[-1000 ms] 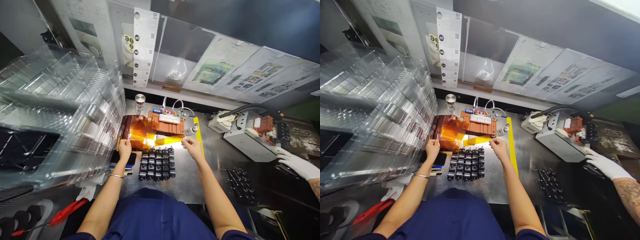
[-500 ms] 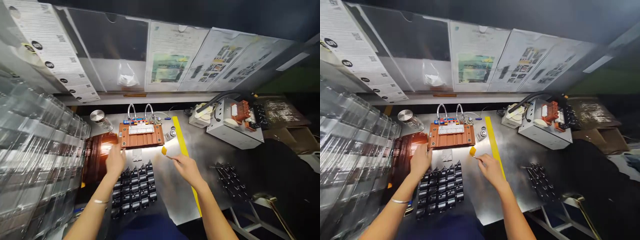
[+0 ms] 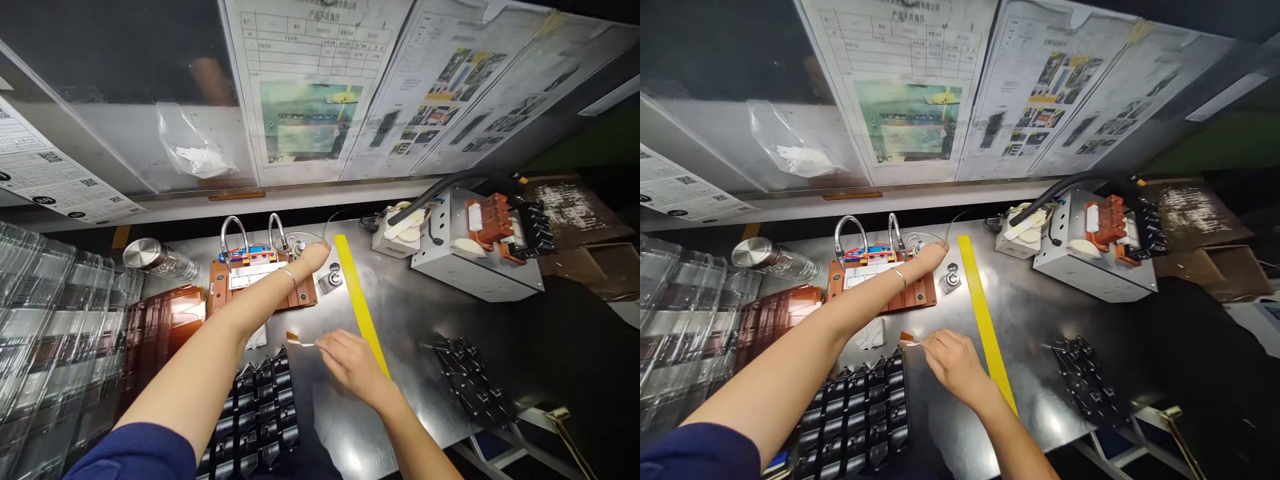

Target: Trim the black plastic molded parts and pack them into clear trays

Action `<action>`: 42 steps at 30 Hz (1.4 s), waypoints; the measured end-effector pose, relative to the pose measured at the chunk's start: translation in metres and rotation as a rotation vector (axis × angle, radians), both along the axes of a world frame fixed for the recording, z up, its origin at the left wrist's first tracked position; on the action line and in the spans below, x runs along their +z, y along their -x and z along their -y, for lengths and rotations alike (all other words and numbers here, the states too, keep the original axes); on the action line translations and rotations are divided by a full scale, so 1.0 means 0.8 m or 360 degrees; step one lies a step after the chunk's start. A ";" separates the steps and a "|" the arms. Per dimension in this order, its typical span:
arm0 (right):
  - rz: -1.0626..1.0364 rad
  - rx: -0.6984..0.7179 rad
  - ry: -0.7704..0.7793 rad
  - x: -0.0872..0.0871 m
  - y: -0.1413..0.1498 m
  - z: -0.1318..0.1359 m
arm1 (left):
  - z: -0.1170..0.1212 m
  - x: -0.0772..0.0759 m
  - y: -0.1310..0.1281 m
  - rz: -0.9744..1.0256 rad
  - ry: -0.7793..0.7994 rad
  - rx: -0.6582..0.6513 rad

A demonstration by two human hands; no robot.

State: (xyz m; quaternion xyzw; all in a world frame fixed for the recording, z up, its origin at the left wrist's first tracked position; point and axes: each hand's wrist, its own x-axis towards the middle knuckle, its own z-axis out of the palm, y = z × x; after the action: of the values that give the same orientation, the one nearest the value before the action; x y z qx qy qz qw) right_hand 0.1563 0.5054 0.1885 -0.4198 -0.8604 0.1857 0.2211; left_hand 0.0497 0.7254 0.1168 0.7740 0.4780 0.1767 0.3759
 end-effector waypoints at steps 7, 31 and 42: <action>-0.0197 0.0162 0.0175 0.007 0.028 -0.033 | 0.063 0.022 0.044 0.0120 0.0333 -0.0109; -0.1343 -0.1601 0.1550 -0.109 0.124 -0.133 | 0.152 -0.021 0.269 0.0940 0.1203 0.1759; -0.1253 -0.1620 0.1596 -0.115 0.130 -0.156 | 0.138 -0.034 0.271 0.0894 0.1114 0.1827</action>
State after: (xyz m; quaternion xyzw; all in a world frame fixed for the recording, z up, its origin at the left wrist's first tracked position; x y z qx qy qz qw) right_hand 0.0521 0.6300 0.0963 -0.7124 -0.2380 0.5595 0.3503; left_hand -0.1671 0.6150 0.0893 0.1611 0.7226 0.3747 0.5581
